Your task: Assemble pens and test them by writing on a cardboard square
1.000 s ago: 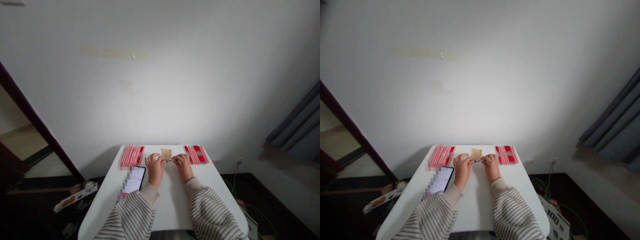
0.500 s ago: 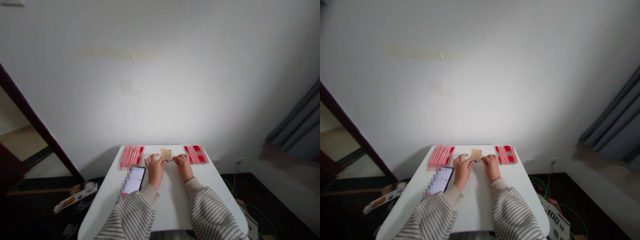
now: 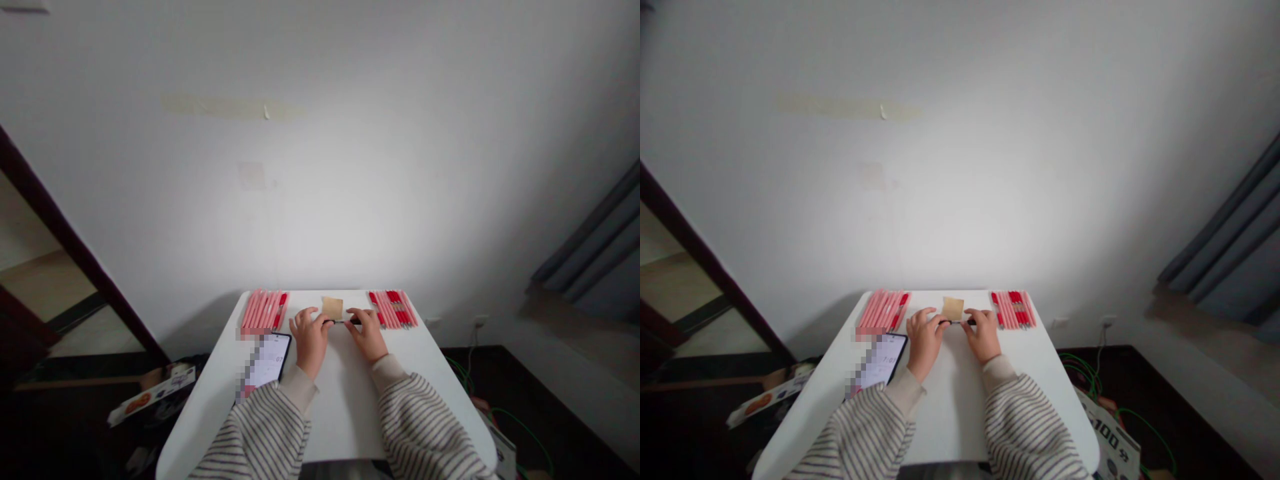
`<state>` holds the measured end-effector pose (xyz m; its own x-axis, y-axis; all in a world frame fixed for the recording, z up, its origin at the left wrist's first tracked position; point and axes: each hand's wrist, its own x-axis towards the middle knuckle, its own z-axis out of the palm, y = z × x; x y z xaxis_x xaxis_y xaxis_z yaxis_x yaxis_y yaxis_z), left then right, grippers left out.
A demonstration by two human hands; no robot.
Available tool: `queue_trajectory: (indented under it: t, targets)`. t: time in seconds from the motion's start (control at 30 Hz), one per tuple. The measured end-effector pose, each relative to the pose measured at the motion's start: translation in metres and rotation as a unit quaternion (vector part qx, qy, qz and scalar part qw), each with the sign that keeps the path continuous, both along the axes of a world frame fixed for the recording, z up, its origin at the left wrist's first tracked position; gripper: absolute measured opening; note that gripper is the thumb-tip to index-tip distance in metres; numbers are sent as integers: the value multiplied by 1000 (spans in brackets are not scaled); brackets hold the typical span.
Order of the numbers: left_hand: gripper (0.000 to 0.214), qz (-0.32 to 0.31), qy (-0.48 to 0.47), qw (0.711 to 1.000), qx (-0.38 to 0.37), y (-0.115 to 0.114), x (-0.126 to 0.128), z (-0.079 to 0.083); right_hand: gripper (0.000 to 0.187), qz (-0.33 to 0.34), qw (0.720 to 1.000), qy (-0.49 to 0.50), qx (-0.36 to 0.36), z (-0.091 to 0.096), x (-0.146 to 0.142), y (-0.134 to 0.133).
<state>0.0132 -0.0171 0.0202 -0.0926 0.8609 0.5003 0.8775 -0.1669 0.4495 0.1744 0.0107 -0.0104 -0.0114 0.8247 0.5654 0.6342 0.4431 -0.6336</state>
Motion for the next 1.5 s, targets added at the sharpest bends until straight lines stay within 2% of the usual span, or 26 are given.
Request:
queue_trajectory:
  t: [0.23, 0.5, 0.7, 0.9, 1.23, 1.5]
  targets:
    - [12, -5, -19, 1000, 9, 1, 0, -1, 8, 11, 999, -46, 14, 1, 0, 1]
    - [12, -16, -19, 1000, 16, 3, 0, -5, 21, -11, 997, -67, 27, -1, 0, 2]
    - [13, -5, -22, 1000, 12, 3, 0, -5, 20, -10, 998, -52, 18, 0, 1, 1]
    - [12, -13, -27, 999, 24, 4, 0, -7, 11, -9, 998, -62, 21, -1, 2, 2]
    - [12, -26, -29, 999, 28, 5, -1, -8, 19, -18, 997, -76, 28, -1, 1, 1]
    - [13, -4, -25, 1000, 16, 4, 0, -6, 23, -20, 997, -76, 13, 0, 1, 0]
